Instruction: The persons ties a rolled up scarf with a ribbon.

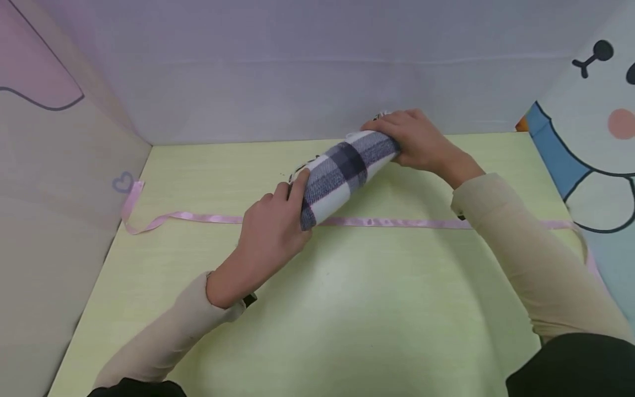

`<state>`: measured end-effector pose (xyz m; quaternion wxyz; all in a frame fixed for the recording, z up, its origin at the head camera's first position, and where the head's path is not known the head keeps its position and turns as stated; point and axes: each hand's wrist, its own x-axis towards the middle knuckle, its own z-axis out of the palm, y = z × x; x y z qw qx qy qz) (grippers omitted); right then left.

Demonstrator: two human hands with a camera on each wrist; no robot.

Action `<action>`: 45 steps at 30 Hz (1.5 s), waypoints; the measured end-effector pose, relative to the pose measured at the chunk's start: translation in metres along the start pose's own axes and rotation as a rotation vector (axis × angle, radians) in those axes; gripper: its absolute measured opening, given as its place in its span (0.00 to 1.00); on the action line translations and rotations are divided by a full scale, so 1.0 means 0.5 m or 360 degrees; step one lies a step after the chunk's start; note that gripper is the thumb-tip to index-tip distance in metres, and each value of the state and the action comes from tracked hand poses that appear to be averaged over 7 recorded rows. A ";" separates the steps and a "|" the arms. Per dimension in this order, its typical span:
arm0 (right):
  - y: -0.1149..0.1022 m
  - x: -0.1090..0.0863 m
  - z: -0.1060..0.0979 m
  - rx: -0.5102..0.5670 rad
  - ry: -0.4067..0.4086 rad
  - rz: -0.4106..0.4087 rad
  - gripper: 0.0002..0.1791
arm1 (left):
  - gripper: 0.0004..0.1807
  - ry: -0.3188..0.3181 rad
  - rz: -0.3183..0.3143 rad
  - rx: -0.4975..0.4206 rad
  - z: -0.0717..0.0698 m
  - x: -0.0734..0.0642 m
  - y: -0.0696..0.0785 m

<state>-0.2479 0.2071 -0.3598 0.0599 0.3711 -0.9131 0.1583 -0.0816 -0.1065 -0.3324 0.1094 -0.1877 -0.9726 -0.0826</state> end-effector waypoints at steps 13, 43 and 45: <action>-0.020 0.019 0.024 0.0030 0.0008 -0.0164 0.37 | 0.50 -0.0027 0.0154 0.0048 -0.004 -0.073 0.072; -0.041 0.023 0.098 -0.0149 -0.0450 -0.0293 0.37 | 0.42 -0.0323 0.0260 -0.0136 0.091 -0.143 0.139; -0.046 0.026 0.100 -0.0149 -0.0484 -0.0294 0.37 | 0.42 -0.0314 0.0261 -0.0128 0.100 -0.148 0.140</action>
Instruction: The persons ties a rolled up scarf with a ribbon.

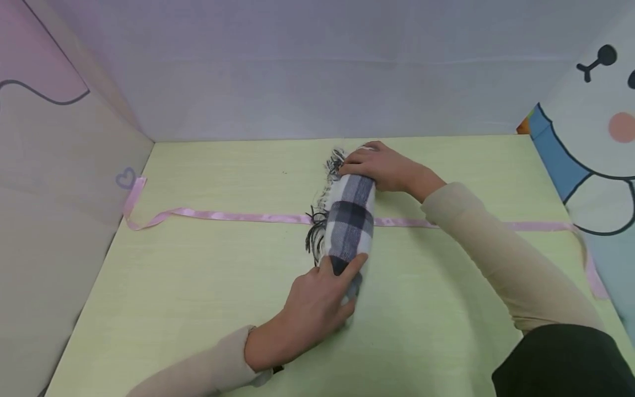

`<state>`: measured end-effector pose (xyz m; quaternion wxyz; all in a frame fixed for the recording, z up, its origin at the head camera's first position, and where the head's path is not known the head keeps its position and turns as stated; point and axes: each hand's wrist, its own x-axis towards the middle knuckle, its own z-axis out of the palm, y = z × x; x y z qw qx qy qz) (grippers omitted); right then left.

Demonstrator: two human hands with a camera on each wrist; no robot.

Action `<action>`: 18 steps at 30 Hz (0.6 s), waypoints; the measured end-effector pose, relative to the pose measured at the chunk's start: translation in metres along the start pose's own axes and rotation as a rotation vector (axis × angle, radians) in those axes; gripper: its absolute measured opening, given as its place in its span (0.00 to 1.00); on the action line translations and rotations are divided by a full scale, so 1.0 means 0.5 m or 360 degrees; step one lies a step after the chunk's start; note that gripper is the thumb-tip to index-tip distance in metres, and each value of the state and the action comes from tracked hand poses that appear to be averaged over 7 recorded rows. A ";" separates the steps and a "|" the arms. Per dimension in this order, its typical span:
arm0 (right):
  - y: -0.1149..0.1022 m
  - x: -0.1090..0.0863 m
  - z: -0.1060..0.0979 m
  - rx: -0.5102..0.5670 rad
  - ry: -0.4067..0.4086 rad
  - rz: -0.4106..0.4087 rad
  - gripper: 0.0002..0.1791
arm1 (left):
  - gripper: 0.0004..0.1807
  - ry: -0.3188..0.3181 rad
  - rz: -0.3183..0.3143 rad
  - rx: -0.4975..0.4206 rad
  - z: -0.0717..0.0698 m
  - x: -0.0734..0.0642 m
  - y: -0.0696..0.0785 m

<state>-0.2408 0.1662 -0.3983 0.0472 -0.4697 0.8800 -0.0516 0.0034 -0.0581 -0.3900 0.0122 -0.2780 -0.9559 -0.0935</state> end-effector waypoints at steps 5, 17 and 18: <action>-0.006 0.010 0.001 -0.0045 -0.0061 -0.0010 0.37 | 0.43 0.0009 -0.0004 0.0012 0.017 -0.006 0.003; -0.019 0.026 0.014 -0.0134 -0.0113 0.0022 0.34 | 0.43 -0.0142 -0.0028 0.0012 0.029 -0.004 0.004; -0.020 0.026 0.015 -0.0138 -0.0114 0.0030 0.33 | 0.43 -0.0158 -0.0030 0.0007 0.030 -0.003 0.003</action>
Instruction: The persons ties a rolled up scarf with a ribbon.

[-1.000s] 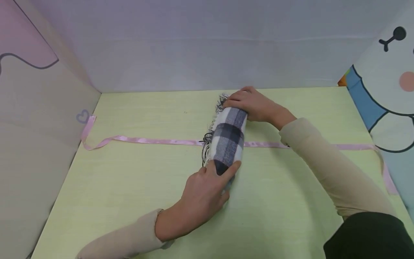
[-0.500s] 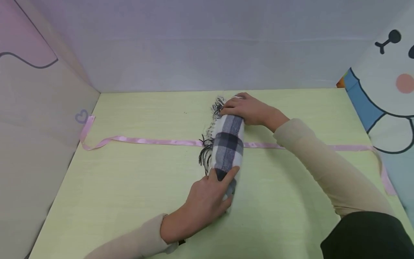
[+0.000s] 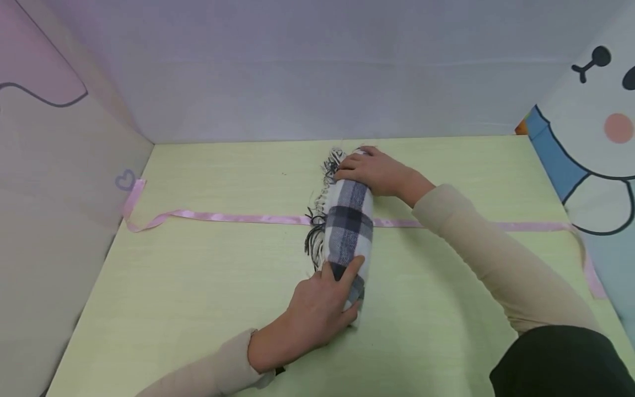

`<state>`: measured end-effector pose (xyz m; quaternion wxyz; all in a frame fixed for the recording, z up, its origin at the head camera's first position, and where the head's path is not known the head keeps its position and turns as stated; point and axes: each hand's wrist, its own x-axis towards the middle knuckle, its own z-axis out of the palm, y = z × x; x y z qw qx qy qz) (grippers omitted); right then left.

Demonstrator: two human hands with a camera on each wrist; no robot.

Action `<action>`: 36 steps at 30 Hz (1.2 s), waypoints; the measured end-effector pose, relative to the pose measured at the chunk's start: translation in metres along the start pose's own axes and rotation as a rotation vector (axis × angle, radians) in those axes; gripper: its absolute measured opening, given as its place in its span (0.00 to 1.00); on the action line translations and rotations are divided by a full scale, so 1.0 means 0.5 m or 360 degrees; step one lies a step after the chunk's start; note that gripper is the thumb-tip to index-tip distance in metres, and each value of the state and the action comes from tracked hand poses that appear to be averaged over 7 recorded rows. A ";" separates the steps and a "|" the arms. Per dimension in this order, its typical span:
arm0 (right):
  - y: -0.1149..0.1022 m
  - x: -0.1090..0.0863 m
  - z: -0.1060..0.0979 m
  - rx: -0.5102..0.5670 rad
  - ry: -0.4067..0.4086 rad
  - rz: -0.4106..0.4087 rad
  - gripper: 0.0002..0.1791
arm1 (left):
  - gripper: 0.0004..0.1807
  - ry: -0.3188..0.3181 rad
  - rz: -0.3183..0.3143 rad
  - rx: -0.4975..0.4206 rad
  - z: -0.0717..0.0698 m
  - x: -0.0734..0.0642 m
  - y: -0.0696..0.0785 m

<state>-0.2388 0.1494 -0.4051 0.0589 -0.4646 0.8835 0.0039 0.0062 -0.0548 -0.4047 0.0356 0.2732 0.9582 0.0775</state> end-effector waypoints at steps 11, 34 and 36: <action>-0.015 -0.023 -0.013 -0.0176 -0.0024 0.0263 0.38 | 0.42 -0.0059 -0.0041 0.0099 -0.003 0.003 -0.006; -0.006 -0.106 0.004 0.0476 0.0010 0.0871 0.41 | 0.29 0.0142 -0.0046 0.0037 -0.063 0.013 -0.047; -0.010 -0.115 -0.002 0.0557 -0.0015 0.0898 0.40 | 0.27 0.0195 -0.0077 0.0022 -0.074 0.024 -0.064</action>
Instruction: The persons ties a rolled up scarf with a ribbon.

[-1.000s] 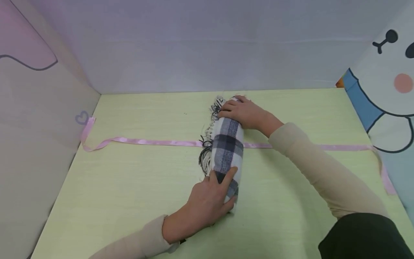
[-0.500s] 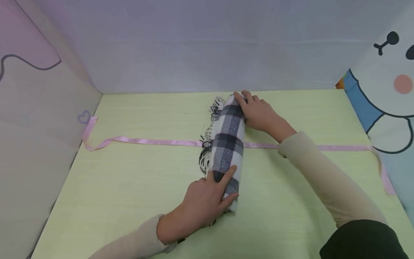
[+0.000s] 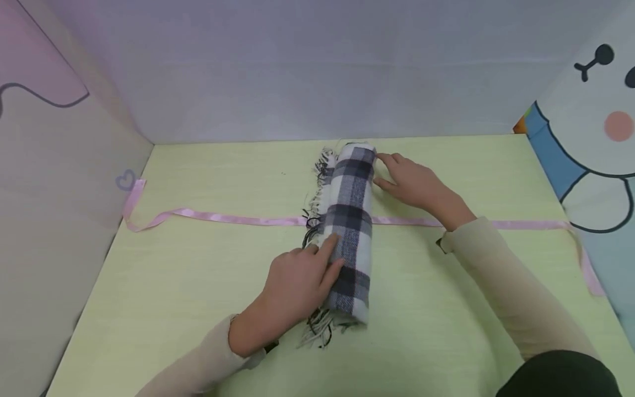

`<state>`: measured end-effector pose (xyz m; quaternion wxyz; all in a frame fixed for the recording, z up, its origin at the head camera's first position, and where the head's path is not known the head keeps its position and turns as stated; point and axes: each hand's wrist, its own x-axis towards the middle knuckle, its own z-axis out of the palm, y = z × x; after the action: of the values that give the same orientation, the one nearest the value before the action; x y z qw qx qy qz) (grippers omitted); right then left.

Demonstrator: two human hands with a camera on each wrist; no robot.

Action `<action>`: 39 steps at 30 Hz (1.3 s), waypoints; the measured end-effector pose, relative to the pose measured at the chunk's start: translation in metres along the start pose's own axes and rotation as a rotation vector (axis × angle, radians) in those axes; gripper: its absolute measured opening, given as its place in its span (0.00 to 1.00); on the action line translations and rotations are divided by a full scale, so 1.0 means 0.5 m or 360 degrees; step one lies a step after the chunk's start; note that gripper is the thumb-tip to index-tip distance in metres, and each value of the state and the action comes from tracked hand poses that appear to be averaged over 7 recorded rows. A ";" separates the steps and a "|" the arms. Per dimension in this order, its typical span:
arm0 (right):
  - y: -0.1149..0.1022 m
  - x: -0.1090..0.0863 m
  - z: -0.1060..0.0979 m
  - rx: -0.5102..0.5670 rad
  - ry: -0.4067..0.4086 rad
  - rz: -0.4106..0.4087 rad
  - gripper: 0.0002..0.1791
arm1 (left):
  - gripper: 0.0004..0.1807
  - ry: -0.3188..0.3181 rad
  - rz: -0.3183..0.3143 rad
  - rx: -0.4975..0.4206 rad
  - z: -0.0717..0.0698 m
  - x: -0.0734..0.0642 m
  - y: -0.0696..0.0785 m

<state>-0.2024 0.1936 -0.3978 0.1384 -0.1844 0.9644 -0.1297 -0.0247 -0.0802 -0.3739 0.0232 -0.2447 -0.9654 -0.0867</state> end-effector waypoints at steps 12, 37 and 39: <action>0.001 -0.062 -0.002 0.0265 -0.0085 -0.0067 0.20 | 0.17 0.0057 -0.0156 0.0016 0.000 0.083 -0.104; 0.019 -0.108 0.063 0.0435 -0.0106 -0.0054 0.05 | 0.11 -0.0463 -0.0555 -0.0197 0.060 0.162 -0.206; 0.020 -0.107 0.065 0.0437 -0.0104 -0.0060 0.04 | 0.09 -0.0455 -0.0548 -0.0191 0.063 0.161 -0.210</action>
<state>-0.1473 0.2169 -0.4194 0.1911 -0.1859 0.9290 -0.2568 -0.1453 -0.1276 -0.4143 -0.1436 -0.0872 -0.9795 -0.1112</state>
